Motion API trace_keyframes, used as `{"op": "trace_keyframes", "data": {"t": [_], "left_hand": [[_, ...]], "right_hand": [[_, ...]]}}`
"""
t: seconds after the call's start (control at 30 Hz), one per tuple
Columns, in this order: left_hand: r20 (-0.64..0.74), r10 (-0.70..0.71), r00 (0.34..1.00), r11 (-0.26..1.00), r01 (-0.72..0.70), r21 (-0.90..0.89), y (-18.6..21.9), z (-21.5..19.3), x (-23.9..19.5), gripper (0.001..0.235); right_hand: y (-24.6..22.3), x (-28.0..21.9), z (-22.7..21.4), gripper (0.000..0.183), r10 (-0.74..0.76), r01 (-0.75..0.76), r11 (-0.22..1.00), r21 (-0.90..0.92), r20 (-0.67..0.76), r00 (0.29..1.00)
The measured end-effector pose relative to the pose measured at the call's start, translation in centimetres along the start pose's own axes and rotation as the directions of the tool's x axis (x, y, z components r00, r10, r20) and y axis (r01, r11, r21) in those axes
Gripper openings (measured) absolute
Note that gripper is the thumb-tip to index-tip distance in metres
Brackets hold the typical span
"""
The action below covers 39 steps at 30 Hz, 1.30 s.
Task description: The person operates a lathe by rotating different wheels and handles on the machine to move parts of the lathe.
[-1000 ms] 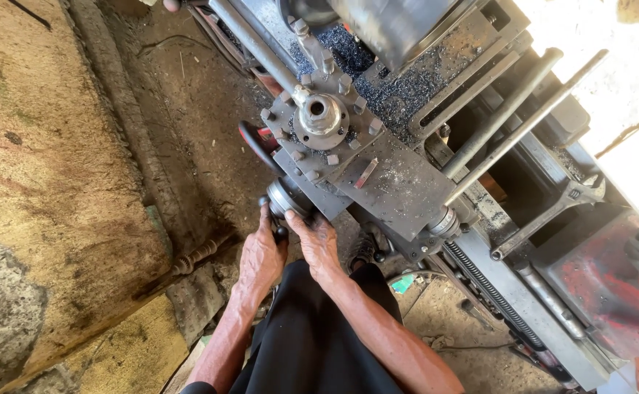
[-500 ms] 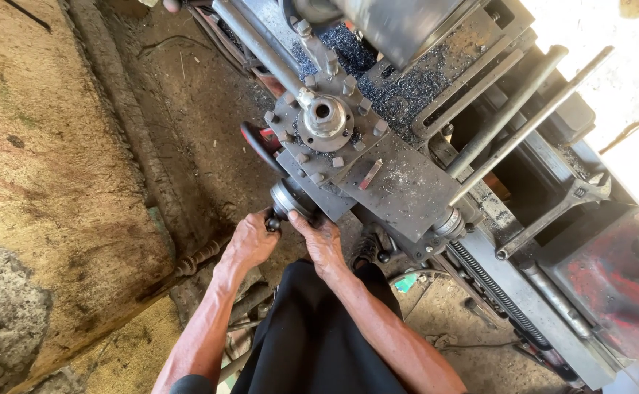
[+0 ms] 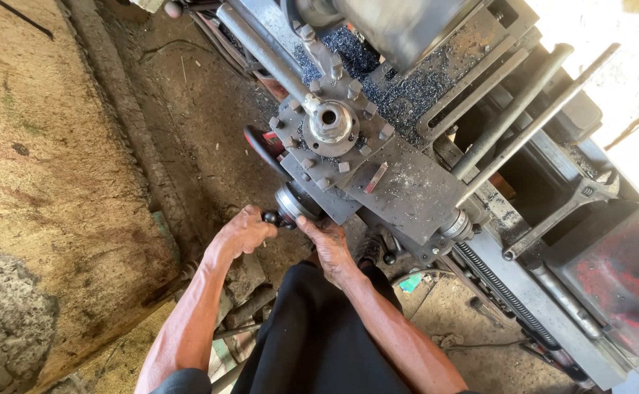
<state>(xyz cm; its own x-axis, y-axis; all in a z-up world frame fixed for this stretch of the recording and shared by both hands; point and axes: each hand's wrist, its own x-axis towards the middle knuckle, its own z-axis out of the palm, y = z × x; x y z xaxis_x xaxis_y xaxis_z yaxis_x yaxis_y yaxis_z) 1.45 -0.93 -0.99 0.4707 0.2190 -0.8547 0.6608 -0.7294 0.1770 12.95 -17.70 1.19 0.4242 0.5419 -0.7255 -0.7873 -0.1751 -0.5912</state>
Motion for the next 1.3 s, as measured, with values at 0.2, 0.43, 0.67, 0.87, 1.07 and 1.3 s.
{"op": "trace_keyframes", "data": {"t": [0.2, 0.43, 0.67, 0.87, 1.07, 1.3], "left_hand": [[0.079, -0.263, 0.962, 0.693, 0.245, -0.678, -0.7, -1.9, 0.5, 0.026], [0.093, -0.084, 0.992, 0.884, 0.117, -0.452, -1.4, -2.5, 0.8, 0.030], [0.098, -0.215, 0.972, 0.599, 0.211, -0.773, -14.8, 12.6, 17.9, 0.022], [0.113, -0.245, 0.963, 0.532, 0.230, -0.815, -5.9, 1.4, 7.4, 0.033], [0.189, 0.061, 0.980, 0.962, -0.007, -0.272, -4.1, -1.7, 6.3, 0.015], [0.242, -0.066, 0.968, 0.694, 0.218, -0.686, -5.6, 1.9, 10.1, 0.014]], "right_hand": [[4.1, 2.9, -1.4, 0.069, -0.039, 0.027, 0.988, 0.155, 0.071, 0.997], [3.8, 3.1, -0.9, 0.071, -0.079, 0.052, 0.977, 0.205, 0.126, 0.989], [2.5, 1.8, 0.3, 0.059, -0.105, 0.084, 0.976, 0.202, 0.100, 0.989], [-3.5, -3.0, 0.6, 0.065, -0.033, 0.087, 0.911, -0.402, 0.140, 0.990], [-11.5, -13.9, -1.7, 0.058, -0.396, 0.202, 0.470, -0.859, -0.001, 0.918], [-15.3, -10.7, -9.6, 0.090, -0.474, -0.203, -0.152, -0.967, -0.109, 0.874]]}}
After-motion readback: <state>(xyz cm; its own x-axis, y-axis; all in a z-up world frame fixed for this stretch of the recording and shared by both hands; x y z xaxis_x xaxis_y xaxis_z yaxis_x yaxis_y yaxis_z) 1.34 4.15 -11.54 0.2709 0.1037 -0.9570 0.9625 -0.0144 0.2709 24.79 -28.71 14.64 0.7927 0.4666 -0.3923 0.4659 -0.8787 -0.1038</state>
